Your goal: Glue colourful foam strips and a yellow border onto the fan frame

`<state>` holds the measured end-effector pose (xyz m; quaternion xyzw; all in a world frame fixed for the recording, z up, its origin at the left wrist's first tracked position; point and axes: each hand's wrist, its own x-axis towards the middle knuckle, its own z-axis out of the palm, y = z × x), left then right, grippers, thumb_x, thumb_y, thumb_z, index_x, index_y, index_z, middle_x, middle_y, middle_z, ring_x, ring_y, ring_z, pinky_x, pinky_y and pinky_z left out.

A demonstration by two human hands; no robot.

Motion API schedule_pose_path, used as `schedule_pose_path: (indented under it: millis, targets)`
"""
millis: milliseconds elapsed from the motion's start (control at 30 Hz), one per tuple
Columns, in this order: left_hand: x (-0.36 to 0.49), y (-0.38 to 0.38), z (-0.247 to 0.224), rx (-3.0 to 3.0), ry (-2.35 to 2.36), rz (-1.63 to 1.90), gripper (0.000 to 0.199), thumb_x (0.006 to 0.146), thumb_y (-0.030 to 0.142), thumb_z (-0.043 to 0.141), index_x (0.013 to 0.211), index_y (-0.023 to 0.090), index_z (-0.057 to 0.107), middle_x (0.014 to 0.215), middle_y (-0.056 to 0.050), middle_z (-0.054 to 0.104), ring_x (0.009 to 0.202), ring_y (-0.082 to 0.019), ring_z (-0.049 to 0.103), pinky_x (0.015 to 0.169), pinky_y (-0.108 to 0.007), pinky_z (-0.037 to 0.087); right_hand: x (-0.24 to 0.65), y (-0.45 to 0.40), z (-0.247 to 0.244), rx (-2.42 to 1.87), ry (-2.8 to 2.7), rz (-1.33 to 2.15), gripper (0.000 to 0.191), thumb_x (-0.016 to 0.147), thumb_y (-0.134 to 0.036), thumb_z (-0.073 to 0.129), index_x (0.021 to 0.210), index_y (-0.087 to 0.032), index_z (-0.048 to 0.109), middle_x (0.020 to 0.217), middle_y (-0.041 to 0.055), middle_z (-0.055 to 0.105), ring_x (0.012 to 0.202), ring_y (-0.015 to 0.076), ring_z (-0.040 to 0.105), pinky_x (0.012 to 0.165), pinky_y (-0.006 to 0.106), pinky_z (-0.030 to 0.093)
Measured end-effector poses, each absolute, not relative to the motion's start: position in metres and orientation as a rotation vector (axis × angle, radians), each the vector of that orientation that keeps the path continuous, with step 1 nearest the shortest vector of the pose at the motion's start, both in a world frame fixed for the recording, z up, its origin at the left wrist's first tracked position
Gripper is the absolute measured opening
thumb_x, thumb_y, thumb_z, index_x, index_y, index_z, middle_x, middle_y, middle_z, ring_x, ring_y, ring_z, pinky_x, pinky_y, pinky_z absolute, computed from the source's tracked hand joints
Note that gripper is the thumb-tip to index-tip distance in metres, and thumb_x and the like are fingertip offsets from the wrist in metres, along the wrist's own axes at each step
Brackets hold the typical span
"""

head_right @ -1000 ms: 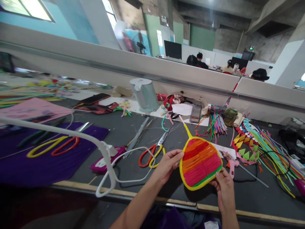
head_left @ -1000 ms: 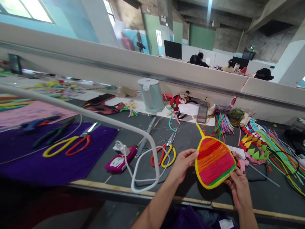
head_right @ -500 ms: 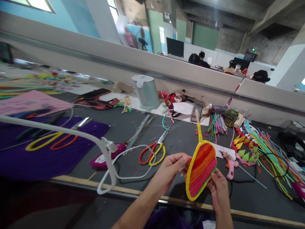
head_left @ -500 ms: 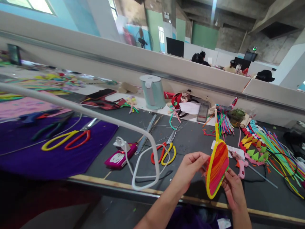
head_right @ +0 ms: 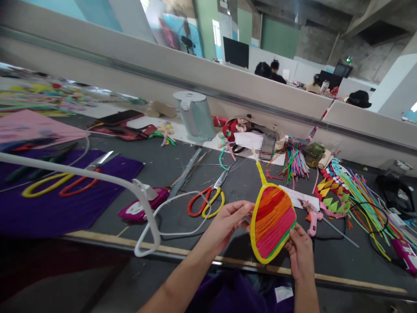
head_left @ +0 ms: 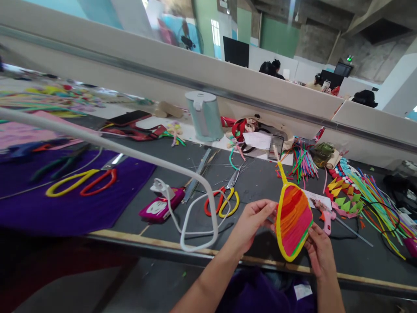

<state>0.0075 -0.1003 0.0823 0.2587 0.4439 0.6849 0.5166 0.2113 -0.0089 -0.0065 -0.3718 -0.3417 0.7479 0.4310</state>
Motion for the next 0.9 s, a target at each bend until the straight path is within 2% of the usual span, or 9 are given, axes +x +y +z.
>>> schedule_pose_path:
  millis: [167,300,433,533,667,767,900]
  targets:
    - [0.0,-0.097,0.065,0.649,1.169,1.628,0.047,0.063,0.053,0.087,0.089,0.014,0.076,0.076,-0.005,0.071,0.065,-0.013,0.061,0.055,-0.02,0.05,0.218,-0.008,-0.002,-0.965,-0.897,1.718,0.04,0.063,-0.033,0.092,0.095,-0.018,0.073,0.081,-0.0014,0.074,0.059,0.0087,0.064,0.051,0.017,0.054]
    - [-0.007,-0.093,0.043,0.677,1.265,1.632,0.044,0.062,0.048,0.088,0.087,0.014,0.077,0.077,-0.005,0.073,0.066,-0.014,0.062,0.058,-0.022,0.049,0.221,-0.011,0.0,-0.979,-0.943,1.58,0.041,0.065,-0.035,0.09,0.099,-0.019,0.072,0.084,-0.0005,0.075,0.061,0.009,0.064,0.051,0.016,0.052]
    - [-0.01,-0.09,0.026,0.682,1.274,1.665,0.037,0.063,0.044,0.088,0.082,0.014,0.077,0.076,-0.005,0.074,0.069,-0.017,0.064,0.064,-0.025,0.049,0.228,-0.02,-0.003,-0.969,-1.042,1.445,0.037,0.072,-0.038,0.085,0.101,-0.018,0.072,0.091,0.0036,0.077,0.073,0.0143,0.07,0.063,0.021,0.057]
    - [-0.011,-0.086,0.019,0.676,1.262,1.692,0.032,0.063,0.041,0.087,0.078,0.014,0.077,0.076,-0.005,0.074,0.071,-0.018,0.065,0.07,-0.027,0.05,0.237,-0.032,-0.006,-1.027,-1.204,1.191,0.032,0.08,-0.038,0.079,0.103,-0.017,0.073,0.094,0.0059,0.078,0.08,0.0177,0.072,0.074,0.025,0.059]
    - [-0.011,-0.076,0.016,0.653,1.218,1.723,0.027,0.061,0.033,0.084,0.081,0.015,0.079,0.083,-0.007,0.076,0.078,-0.019,0.067,0.076,-0.028,0.051,0.247,-0.05,0.0,-0.92,-1.628,0.717,0.02,0.09,-0.027,0.067,0.106,-0.019,0.075,0.101,0.0093,0.079,0.089,0.0223,0.075,0.08,0.029,0.061]
    - [-0.009,-0.067,0.02,0.623,1.165,1.723,0.029,0.061,0.028,0.082,0.086,0.015,0.079,0.088,-0.009,0.077,0.079,-0.021,0.068,0.076,-0.029,0.052,0.245,-0.059,0.017,-0.523,-1.921,0.471,0.032,0.093,-0.013,0.056,0.119,-0.021,0.071,0.112,0.0101,0.077,0.1,0.0234,0.075,0.085,0.031,0.061]
    - [-0.004,-0.058,0.023,0.567,1.092,1.732,0.03,0.063,0.033,0.08,0.087,0.014,0.078,0.09,-0.011,0.077,0.079,-0.022,0.07,0.075,-0.031,0.054,0.232,-0.066,0.036,-0.309,-1.993,0.264,0.041,0.091,-0.006,0.052,0.127,-0.021,0.067,0.111,0.0116,0.077,0.099,0.0221,0.075,0.08,0.029,0.063]
